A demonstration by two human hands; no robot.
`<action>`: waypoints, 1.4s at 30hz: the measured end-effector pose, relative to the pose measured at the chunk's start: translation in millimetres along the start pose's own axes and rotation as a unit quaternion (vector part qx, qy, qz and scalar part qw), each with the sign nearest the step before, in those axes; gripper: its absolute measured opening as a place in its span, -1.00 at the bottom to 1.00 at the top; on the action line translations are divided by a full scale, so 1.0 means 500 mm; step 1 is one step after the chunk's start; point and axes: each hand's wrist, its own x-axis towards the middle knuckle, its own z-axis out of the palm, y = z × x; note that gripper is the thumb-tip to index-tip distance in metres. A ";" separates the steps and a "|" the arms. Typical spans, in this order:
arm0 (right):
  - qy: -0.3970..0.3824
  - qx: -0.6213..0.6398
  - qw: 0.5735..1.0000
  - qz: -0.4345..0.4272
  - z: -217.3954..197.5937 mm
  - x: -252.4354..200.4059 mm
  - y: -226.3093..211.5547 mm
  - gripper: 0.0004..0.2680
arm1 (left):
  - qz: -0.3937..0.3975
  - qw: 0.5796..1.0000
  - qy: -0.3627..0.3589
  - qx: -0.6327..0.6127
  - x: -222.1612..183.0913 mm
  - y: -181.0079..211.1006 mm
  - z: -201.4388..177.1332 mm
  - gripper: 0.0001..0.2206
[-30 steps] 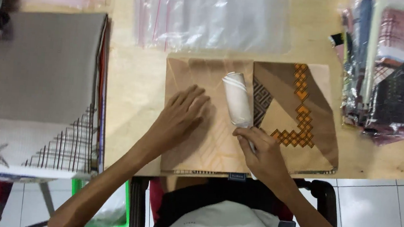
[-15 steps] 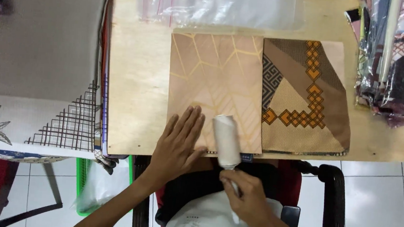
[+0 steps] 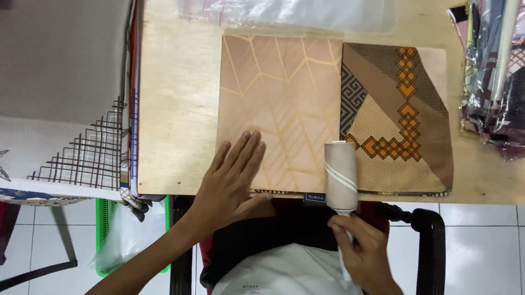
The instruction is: Using a lint roller to remove lint and debris from a scarf on a table before packaging.
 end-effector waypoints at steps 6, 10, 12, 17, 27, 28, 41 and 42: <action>0.009 -0.125 0.991 -0.042 -0.089 0.020 0.145 -0.73 | 0.034 0.993 0.049 -0.102 0.061 -0.023 -0.065 -0.41; 0.076 -0.060 0.992 -0.085 -0.059 0.210 -0.001 -0.86 | -0.020 0.991 0.026 -0.129 0.178 -0.090 -0.026 -0.36; 0.092 -0.053 0.988 -0.108 -0.030 0.296 -0.039 -0.87 | -0.019 0.991 0.075 -0.105 0.247 -0.120 -0.027 -0.47; 0.016 0.004 0.997 -0.070 0.075 0.435 -0.117 -0.92 | -0.087 0.994 0.042 -0.059 0.318 -0.165 0.019 -0.45; -0.119 -0.135 0.983 0.030 0.065 0.495 -0.080 -0.81 | -0.146 0.984 -0.013 -0.097 0.327 -0.176 0.029 -0.39; -0.120 -0.135 0.983 0.029 0.054 0.496 -0.075 -0.81 | -0.148 0.984 -0.012 -0.097 0.328 -0.174 0.026 -0.39; -0.056 -0.155 0.986 -0.012 -0.026 0.499 -0.008 -0.81 | -0.150 0.984 -0.013 -0.100 0.323 -0.174 0.031 -0.39; -0.047 -0.145 0.988 -0.032 -0.040 0.497 -0.017 -0.82 | -0.147 0.984 -0.013 -0.103 0.324 -0.173 0.033 -0.38</action>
